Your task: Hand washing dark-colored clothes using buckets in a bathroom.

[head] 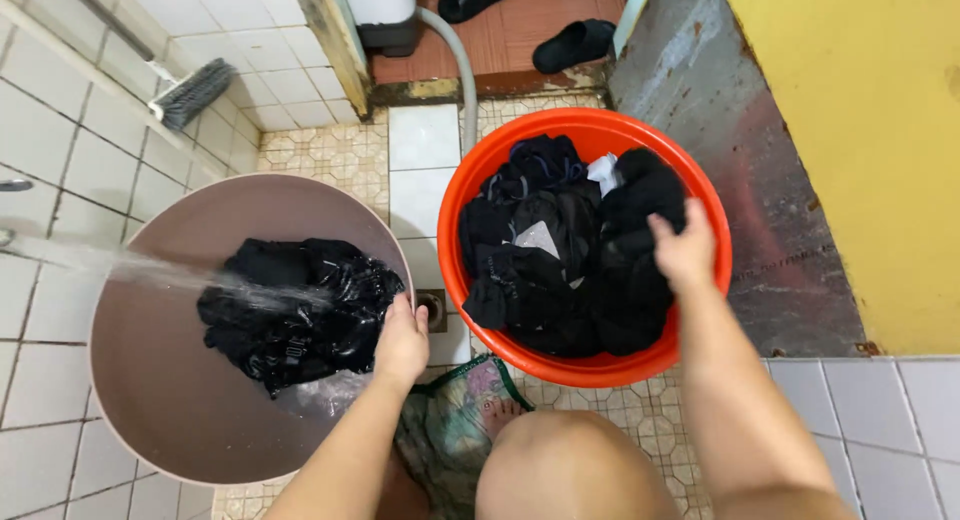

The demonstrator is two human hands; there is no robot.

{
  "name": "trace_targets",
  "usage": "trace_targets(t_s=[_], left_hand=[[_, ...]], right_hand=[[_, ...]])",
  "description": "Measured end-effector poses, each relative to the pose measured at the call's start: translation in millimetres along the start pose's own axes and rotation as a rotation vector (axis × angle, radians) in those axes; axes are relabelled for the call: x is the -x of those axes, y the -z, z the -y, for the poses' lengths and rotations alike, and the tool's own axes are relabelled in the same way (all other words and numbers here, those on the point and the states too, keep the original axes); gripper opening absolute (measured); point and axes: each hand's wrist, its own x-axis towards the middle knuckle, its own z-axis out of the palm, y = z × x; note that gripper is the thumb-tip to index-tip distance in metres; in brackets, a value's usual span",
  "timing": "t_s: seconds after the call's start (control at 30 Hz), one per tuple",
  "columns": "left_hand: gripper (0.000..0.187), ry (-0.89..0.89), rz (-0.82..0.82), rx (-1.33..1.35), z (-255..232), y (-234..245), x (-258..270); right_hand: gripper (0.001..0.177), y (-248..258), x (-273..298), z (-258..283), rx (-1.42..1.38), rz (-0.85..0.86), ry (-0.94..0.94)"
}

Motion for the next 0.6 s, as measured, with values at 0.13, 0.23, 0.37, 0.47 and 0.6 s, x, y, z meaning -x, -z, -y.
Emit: trace_targets(t_s=[0.13, 0.23, 0.37, 0.47, 0.6], left_hand=[[0.053, -0.027, -0.082, 0.16, 10.0, -8.0, -4.5], [0.064, -0.135, -0.268, 0.219, 0.9, -1.9, -1.4], [0.053, -0.435, -0.297, 0.072, -70.3, 25.7, 13.6], [0.085, -0.813, -0.11, 0.411, -159.3, 39.3, 16.6], [0.117, -0.835, -0.255, 0.458, -187.1, 1.6, -30.8]], right_hand=[[0.046, 68.9, 1.2, 74.1, -0.37, -0.046, 0.142], [0.049, 102.9, 0.1, 128.3, -0.68, -0.001, 0.175], [0.048, 120.0, -2.7, 203.9, -1.215, 0.221, 0.126], [0.047, 108.8, 1.6, 262.3, -1.433, 0.359, 0.134], [0.049, 102.2, 11.0, 340.5, -1.607, 0.647, 0.051]])
